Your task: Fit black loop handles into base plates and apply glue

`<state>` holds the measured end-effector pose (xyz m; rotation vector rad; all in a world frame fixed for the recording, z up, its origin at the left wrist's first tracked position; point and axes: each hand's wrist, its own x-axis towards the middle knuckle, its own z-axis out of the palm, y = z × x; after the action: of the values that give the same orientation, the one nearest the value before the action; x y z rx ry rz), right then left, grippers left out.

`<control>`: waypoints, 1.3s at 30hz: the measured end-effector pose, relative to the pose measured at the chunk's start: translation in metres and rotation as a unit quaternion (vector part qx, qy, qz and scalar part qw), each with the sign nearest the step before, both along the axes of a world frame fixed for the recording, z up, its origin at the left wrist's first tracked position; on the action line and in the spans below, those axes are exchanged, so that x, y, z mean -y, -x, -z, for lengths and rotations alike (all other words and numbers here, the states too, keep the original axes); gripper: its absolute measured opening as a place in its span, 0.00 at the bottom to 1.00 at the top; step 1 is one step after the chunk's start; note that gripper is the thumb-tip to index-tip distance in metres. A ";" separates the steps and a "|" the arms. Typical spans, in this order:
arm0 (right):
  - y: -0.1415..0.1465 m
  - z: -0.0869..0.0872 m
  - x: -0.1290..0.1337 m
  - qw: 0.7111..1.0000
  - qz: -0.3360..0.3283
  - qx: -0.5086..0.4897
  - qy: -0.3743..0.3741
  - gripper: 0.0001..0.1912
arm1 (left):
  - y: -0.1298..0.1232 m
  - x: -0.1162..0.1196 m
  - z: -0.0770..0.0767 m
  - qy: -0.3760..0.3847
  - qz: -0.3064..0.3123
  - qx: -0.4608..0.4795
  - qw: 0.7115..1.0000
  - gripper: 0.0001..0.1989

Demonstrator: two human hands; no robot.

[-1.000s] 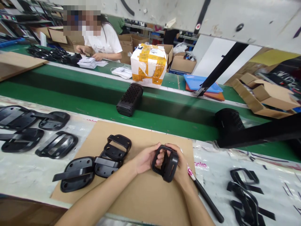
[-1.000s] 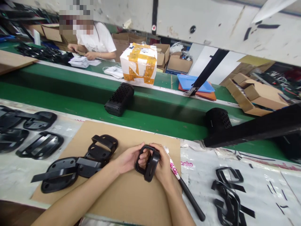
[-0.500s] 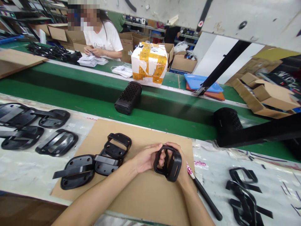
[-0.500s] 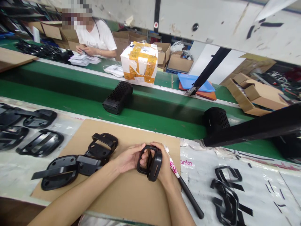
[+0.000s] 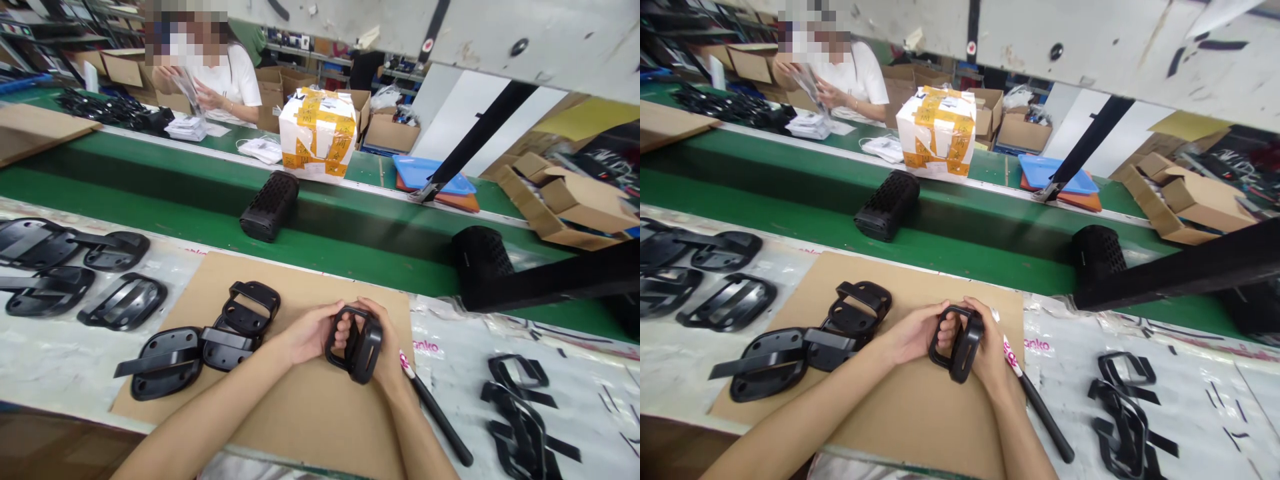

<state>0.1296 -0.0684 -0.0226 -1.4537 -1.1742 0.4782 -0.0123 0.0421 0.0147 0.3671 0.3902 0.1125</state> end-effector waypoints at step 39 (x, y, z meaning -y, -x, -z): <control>0.006 -0.011 0.005 0.991 0.045 0.126 0.007 0.13 | -0.010 0.018 0.000 -0.277 -0.167 -0.134 0.937 0.29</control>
<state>0.1236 -0.0736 -0.0114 -1.6068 -1.2975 0.2453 -0.0026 0.0238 0.0150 0.8772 0.6926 0.5160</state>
